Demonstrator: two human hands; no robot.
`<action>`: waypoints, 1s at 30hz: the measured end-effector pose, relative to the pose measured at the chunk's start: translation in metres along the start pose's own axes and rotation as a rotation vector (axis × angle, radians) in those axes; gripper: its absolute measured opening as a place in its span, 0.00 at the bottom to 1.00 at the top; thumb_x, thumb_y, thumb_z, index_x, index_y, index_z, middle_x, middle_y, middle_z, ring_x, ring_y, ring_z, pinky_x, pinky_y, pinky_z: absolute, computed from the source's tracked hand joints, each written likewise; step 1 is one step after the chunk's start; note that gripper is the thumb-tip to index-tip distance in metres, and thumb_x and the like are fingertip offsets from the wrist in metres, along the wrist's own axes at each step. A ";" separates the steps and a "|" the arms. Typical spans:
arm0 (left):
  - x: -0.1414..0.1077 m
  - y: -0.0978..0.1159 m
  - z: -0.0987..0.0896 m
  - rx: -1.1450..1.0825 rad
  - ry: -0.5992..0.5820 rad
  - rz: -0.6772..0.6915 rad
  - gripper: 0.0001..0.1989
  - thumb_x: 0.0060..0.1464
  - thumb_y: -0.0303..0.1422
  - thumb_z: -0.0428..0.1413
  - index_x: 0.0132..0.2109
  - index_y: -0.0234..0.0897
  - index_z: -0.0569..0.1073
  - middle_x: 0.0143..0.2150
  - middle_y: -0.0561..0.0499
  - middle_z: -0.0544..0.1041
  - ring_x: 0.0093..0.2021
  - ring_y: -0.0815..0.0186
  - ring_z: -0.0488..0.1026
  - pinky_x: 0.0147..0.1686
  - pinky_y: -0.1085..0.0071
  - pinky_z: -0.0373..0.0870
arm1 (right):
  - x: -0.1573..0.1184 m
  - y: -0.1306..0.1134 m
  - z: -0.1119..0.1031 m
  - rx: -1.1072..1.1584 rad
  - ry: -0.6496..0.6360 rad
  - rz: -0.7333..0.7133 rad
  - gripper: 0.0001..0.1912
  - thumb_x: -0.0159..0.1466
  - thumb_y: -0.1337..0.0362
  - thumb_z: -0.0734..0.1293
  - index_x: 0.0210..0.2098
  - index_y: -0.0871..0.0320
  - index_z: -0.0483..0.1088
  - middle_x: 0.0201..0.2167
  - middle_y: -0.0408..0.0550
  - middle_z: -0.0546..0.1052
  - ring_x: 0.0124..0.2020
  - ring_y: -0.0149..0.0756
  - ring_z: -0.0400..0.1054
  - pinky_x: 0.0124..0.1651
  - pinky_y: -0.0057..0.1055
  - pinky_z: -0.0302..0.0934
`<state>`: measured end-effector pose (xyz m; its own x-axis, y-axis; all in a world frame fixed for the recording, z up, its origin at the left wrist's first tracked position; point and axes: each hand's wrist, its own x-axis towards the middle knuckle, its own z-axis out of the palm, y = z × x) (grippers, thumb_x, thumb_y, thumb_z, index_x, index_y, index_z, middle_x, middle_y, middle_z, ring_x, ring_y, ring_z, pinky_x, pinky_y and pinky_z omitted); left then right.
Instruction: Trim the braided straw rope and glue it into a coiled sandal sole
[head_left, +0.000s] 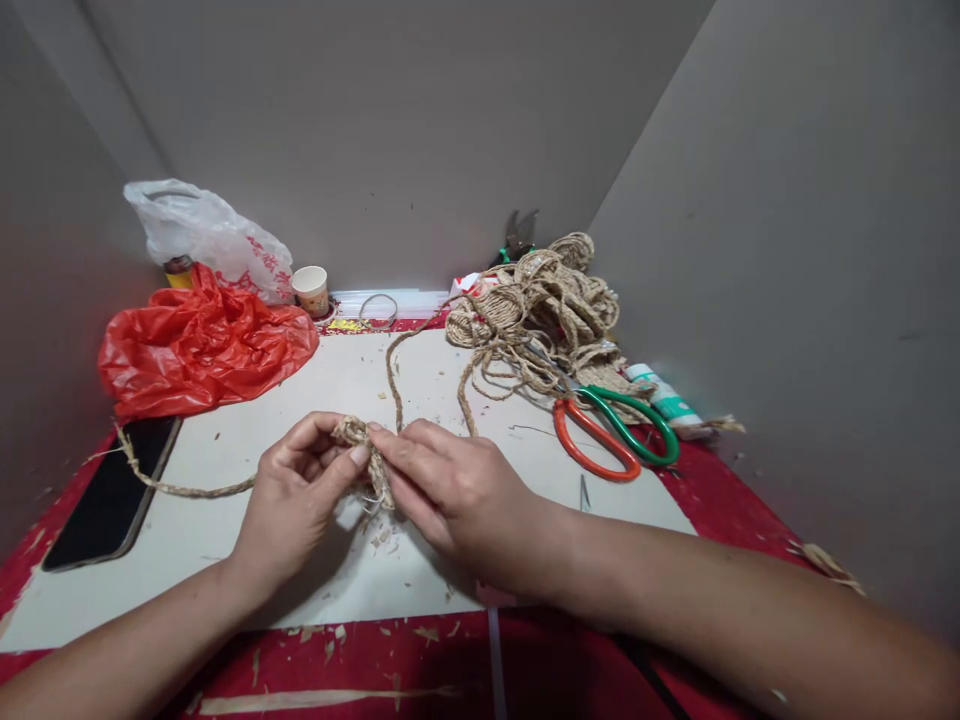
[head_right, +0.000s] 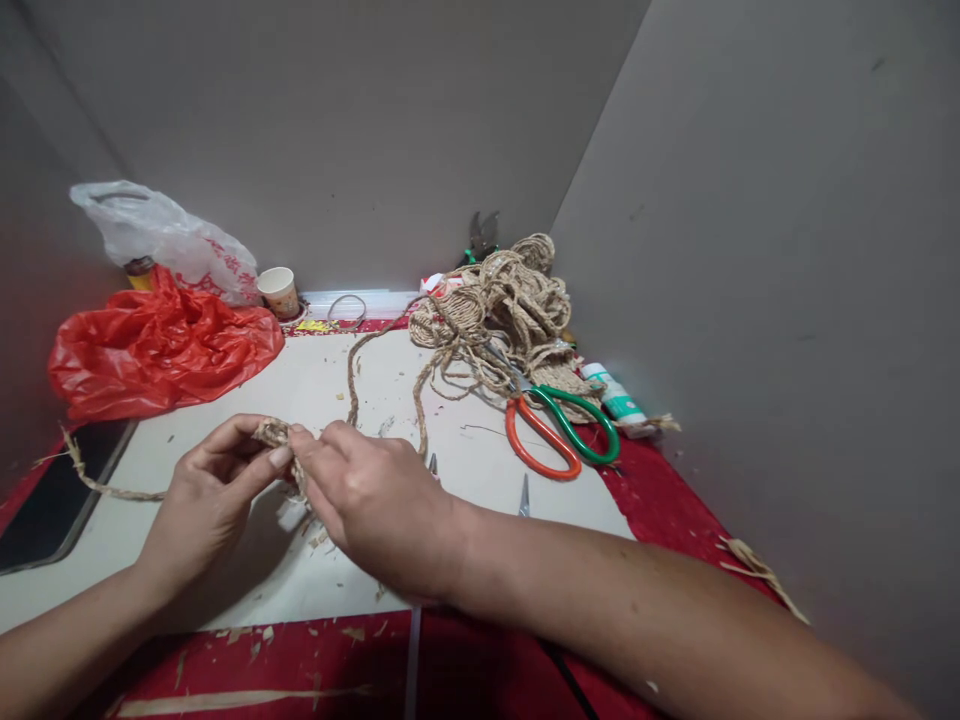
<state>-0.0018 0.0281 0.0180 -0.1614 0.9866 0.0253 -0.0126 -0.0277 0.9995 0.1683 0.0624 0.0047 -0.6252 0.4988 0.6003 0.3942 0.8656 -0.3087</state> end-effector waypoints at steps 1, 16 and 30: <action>0.001 -0.001 0.000 -0.004 0.003 -0.010 0.09 0.47 0.32 0.66 0.35 0.37 0.75 0.31 0.54 0.77 0.32 0.70 0.72 0.34 0.76 0.70 | 0.000 0.000 0.001 -0.049 -0.025 -0.017 0.18 0.69 0.68 0.58 0.55 0.67 0.67 0.35 0.55 0.76 0.32 0.35 0.71 0.32 0.29 0.69; 0.005 -0.004 -0.003 -0.088 -0.038 -0.044 0.07 0.50 0.30 0.65 0.36 0.36 0.75 0.32 0.54 0.76 0.32 0.72 0.72 0.34 0.77 0.71 | 0.004 0.004 0.001 0.270 0.060 0.061 0.13 0.66 0.71 0.60 0.45 0.64 0.74 0.30 0.50 0.76 0.30 0.32 0.70 0.33 0.28 0.66; 0.004 0.001 -0.007 -0.128 -0.150 -0.097 0.06 0.52 0.31 0.64 0.38 0.37 0.77 0.34 0.54 0.78 0.33 0.73 0.73 0.37 0.78 0.71 | 0.007 0.006 -0.002 0.273 0.148 0.051 0.09 0.65 0.72 0.63 0.40 0.64 0.75 0.25 0.48 0.77 0.25 0.30 0.69 0.30 0.25 0.64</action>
<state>-0.0093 0.0308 0.0194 -0.0047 0.9982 -0.0591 -0.1476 0.0578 0.9874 0.1681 0.0711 0.0081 -0.4968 0.5474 0.6735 0.2146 0.8294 -0.5158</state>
